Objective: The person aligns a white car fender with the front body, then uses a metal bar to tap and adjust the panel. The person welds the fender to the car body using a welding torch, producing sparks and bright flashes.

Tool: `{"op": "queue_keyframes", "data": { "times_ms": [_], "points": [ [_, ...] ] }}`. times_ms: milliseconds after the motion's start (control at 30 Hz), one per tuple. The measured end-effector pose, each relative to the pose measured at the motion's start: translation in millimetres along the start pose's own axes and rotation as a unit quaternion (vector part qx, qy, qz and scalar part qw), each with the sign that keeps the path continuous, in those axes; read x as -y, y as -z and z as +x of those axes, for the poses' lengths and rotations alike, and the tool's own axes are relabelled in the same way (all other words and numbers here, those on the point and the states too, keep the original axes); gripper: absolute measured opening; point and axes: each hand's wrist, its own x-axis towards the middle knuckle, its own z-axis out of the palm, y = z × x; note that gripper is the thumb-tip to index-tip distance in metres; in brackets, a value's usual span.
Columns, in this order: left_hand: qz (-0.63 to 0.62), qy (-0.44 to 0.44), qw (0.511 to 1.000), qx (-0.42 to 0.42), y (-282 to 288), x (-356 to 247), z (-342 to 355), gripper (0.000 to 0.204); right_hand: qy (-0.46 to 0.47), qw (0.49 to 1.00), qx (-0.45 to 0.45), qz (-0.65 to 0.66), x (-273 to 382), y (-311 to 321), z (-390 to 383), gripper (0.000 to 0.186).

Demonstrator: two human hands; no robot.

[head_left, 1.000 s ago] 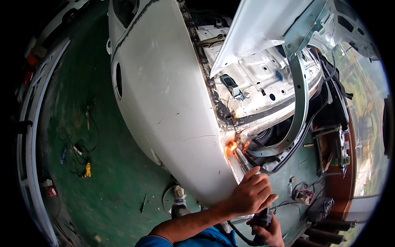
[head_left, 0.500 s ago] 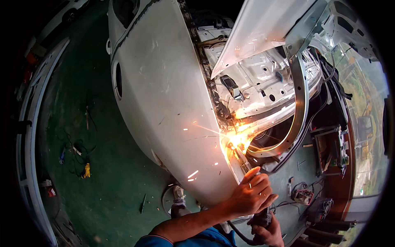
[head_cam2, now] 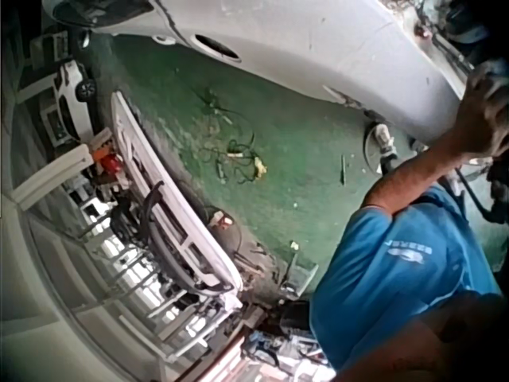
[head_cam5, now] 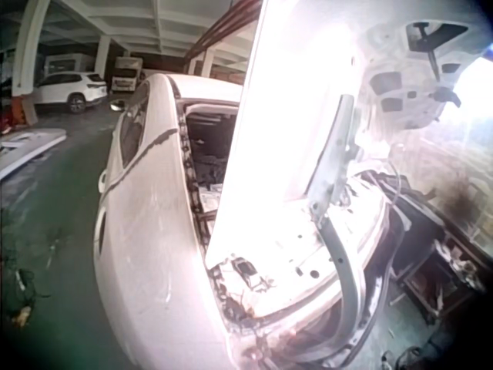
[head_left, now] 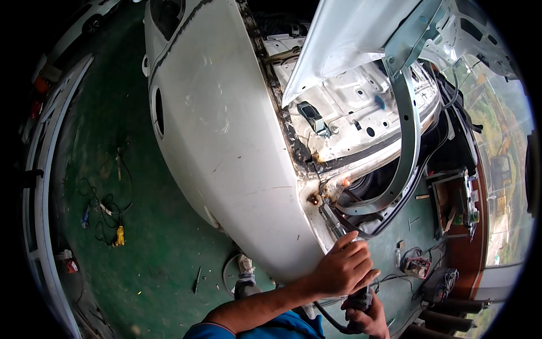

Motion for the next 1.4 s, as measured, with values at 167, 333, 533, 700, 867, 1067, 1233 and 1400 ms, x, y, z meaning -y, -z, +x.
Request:
{"op": "queue_keyframes", "data": {
  "times_ms": [167, 333, 533, 700, 867, 1067, 1233, 1400],
  "points": [
    [0.0, 0.001, 1.0, -0.001, 0, -1, 0, 0.022, 0.004, 1.0, 0.016, -0.004, -5, 4, 1, 0.032],
    [0.003, 0.001, 1.0, -0.002, 0, 0, 1, 0.021, 0.009, 1.0, 0.021, -0.003, -8, 6, 2, 0.033],
    [0.009, 0.004, 1.0, -0.009, -2, 0, 1, 0.018, 0.002, 1.0, 0.013, 0.009, -1, 2, 2, 0.035],
    [0.011, 0.004, 1.0, -0.008, -2, 1, 1, 0.018, 0.01, 1.0, 0.019, -0.016, 2, 2, 3, 0.03],
    [0.008, 0.005, 1.0, -0.011, -2, 0, 2, 0.017, 0.01, 1.0, 0.007, -0.022, 5, -1, 2, 0.027],
    [-0.037, 0.03, 0.998, -0.029, -3, 1, -1, 0.015, -0.012, 1.0, 0.017, -0.007, -20, 13, 1, 0.032],
    [0.0, 0.005, 1.0, -0.003, 0, 0, 2, 0.017, -0.017, 0.999, 0.01, 0.041, -17, 9, -2, 0.04],
    [-0.001, 0.01, 1.0, -0.005, 0, -2, 1, 0.021, -0.017, 0.999, 0.008, 0.027, -9, 6, -1, 0.043]
  ]
}}
